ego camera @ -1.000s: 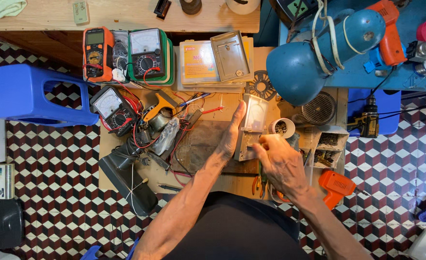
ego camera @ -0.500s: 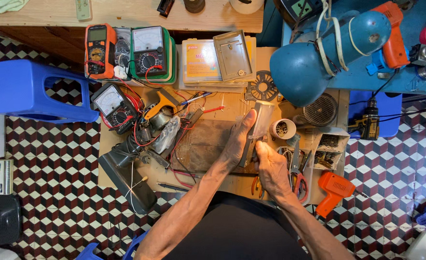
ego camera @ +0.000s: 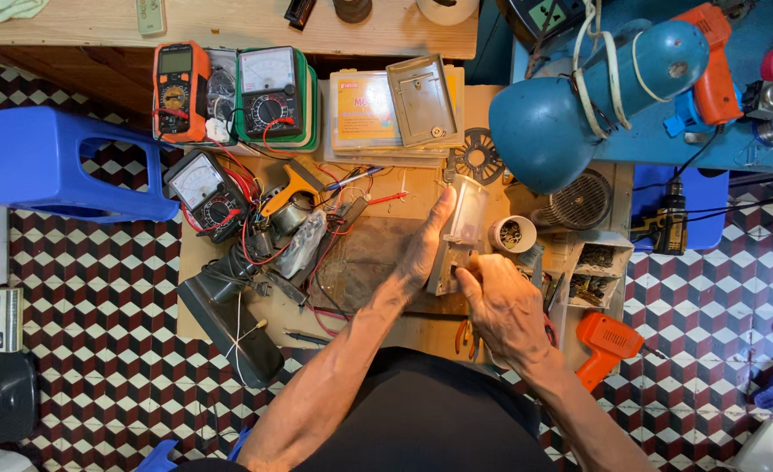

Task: The person works on a small electronic device with a circuit board, repeatedly opening and closing its metal casing. They adjust internal wires and components by hand, occasionally using a screwdriver to tighten screws on the casing. The device is handled and repositioned multiple times on a cluttered workbench.

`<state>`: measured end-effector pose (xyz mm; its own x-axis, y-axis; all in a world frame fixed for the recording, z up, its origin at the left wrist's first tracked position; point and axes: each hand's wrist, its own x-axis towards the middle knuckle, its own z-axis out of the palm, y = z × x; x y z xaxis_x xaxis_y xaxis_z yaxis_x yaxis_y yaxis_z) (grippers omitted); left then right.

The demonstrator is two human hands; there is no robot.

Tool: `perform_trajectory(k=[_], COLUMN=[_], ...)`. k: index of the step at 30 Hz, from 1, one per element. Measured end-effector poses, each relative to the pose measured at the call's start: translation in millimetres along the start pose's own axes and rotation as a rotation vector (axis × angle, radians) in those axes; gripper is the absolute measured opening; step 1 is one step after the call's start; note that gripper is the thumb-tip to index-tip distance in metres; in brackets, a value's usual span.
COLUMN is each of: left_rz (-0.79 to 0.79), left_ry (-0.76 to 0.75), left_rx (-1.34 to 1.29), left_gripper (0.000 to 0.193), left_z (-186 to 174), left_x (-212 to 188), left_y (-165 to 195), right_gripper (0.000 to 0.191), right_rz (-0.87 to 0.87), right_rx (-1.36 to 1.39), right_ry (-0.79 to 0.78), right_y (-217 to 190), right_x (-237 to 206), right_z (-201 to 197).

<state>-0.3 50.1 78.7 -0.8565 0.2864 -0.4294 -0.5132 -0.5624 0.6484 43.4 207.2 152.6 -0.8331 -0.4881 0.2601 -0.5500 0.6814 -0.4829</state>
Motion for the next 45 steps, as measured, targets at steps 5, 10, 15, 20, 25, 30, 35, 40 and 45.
perform_trajectory(k=[5,10,15,20,25,30,35,40,45], left_rz=[0.052,0.122,0.501,0.132,-0.057,-0.007,0.042,0.209,0.573], left_ry=[-0.038,-0.033,0.032,0.035,0.056,-0.125,-0.060,0.159,0.059], left_rx=[0.165,0.227,0.662,0.187,0.051,-0.049,0.062,0.598,0.940], left_gripper=[0.070,0.081,0.090,0.089,0.079,0.067,0.073,0.092,0.100], left_z=[7.0,21.8,24.7,6.2,-10.3,-5.0,3.8,21.2,34.9], left_x=[-4.4,-19.5,-28.5,-6.7,10.5,9.6,4.2,-19.7,-41.1], left_y=[6.0,11.5,2.5,-6.9,-9.4,-13.4,-8.0,-2.8,12.8], right_gripper=[0.020,0.028,0.031,0.031,0.029,0.023,0.025,0.045,0.051], right_rz=[-0.171,-0.056,1.150,1.124,0.112,-0.188,-0.066,1.039,1.118], right_rx=[0.080,0.195,1.412,1.164,0.107,0.006,0.176,1.125,1.812], right_ry=[-0.117,0.033,-0.144,-0.228,-0.065,-0.184,-0.048,-0.068,-0.236], right_y=[27.0,26.7,22.2,19.9,8.1,22.2,21.5,15.7,36.6], right_x=[8.0,-16.6,-20.3,-9.7,1.5,18.0,4.1,-21.1,-28.3], right_z=[6.7,27.4,50.5,26.1,-1.6,-11.9,-0.3,50.6,57.0])
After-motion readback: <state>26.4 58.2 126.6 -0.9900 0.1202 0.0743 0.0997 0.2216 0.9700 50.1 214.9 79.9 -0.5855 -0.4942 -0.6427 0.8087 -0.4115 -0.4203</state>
